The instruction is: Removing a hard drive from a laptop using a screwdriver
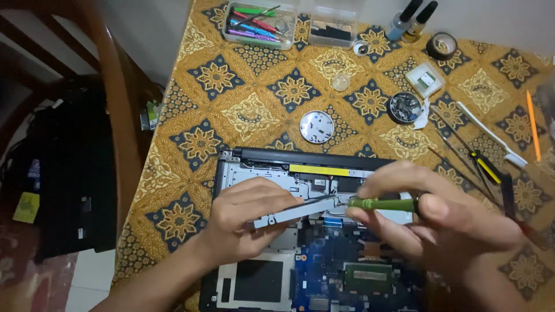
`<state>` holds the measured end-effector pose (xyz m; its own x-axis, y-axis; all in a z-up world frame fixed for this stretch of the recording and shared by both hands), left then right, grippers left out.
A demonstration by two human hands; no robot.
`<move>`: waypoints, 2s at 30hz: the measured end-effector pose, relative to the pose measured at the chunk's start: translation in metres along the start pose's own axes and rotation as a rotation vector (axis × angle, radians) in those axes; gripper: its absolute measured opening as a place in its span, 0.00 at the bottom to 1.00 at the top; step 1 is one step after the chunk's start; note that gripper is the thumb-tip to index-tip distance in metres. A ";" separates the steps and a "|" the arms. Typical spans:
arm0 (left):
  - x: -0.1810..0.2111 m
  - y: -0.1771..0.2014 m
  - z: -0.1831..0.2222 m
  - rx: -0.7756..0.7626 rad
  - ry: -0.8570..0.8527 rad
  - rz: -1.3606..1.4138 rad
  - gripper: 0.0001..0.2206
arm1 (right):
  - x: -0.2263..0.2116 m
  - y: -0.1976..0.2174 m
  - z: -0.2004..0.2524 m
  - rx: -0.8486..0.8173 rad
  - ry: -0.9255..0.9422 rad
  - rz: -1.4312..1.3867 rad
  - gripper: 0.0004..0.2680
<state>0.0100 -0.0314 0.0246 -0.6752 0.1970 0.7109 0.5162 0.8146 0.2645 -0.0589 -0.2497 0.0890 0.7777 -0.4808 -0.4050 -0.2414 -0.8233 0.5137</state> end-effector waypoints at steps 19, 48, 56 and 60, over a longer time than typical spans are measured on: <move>-0.010 -0.003 0.002 -0.012 0.051 -0.039 0.08 | 0.000 -0.004 0.002 -0.153 0.007 -0.152 0.27; -0.007 -0.002 0.002 0.014 0.024 -0.048 0.09 | -0.006 -0.002 -0.003 -0.144 -0.095 -0.159 0.24; -0.007 -0.007 0.005 -0.010 -0.014 -0.042 0.09 | 0.000 -0.005 -0.005 -0.086 0.035 -0.038 0.33; -0.005 -0.004 0.003 0.005 0.032 -0.045 0.09 | 0.001 0.000 -0.001 -0.103 -0.052 -0.214 0.28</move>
<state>0.0097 -0.0337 0.0176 -0.6806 0.1428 0.7186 0.4833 0.8247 0.2938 -0.0576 -0.2495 0.0895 0.7733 -0.3157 -0.5499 -0.0119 -0.8743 0.4852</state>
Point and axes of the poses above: each hand's wrist, its own z-axis away from the middle knuckle, its own y-axis out of the back of the hand, x = y × z, the point moved 5 cm from there along -z, towards the middle knuckle, and after that the axes turned 1 degree about x, right-handed, at the moved point
